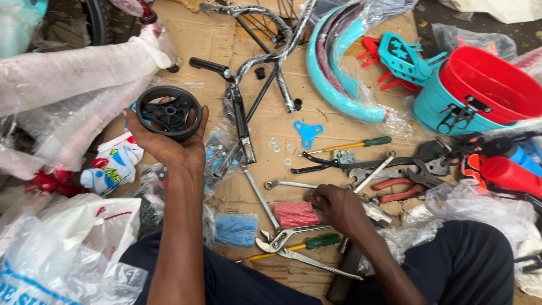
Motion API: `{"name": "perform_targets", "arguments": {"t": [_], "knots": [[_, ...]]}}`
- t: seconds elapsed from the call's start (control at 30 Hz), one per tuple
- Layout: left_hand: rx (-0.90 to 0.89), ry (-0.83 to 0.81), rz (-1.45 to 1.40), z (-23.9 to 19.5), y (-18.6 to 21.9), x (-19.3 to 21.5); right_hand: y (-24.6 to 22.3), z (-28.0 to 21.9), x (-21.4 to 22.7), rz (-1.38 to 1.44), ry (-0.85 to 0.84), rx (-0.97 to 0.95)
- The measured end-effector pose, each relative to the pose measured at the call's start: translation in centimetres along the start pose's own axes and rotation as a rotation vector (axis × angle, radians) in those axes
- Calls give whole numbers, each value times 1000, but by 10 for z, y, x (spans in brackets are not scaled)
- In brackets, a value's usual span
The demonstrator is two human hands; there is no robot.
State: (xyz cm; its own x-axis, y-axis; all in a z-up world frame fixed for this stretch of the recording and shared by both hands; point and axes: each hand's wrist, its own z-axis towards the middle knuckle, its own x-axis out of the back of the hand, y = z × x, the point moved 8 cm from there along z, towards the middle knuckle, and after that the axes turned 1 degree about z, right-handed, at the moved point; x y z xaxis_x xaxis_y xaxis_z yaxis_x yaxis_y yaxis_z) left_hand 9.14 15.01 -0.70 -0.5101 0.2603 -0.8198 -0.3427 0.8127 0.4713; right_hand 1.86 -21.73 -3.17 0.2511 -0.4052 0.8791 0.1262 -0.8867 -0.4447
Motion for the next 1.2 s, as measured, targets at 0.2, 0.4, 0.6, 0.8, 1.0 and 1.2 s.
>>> {"name": "perform_targets", "arguments": {"t": [0.2,0.4,0.6,0.8,1.0,1.2], "knots": [[-22,-28,-3,10,1,5,63,23,43,141,390,-151],[79,-30,23,8,-14,-1,120,84,53,36,310,-154],[109,-33,98,-5,-20,-12,105,101,38,-89,182,-265],[85,-38,94,-2,-17,-9,96,88,39,-52,224,-216],[53,-11,108,3,-14,-8,57,86,60,-236,395,-70],[53,49,155,-2,-11,-6,-1,104,25,-83,242,167]]}}
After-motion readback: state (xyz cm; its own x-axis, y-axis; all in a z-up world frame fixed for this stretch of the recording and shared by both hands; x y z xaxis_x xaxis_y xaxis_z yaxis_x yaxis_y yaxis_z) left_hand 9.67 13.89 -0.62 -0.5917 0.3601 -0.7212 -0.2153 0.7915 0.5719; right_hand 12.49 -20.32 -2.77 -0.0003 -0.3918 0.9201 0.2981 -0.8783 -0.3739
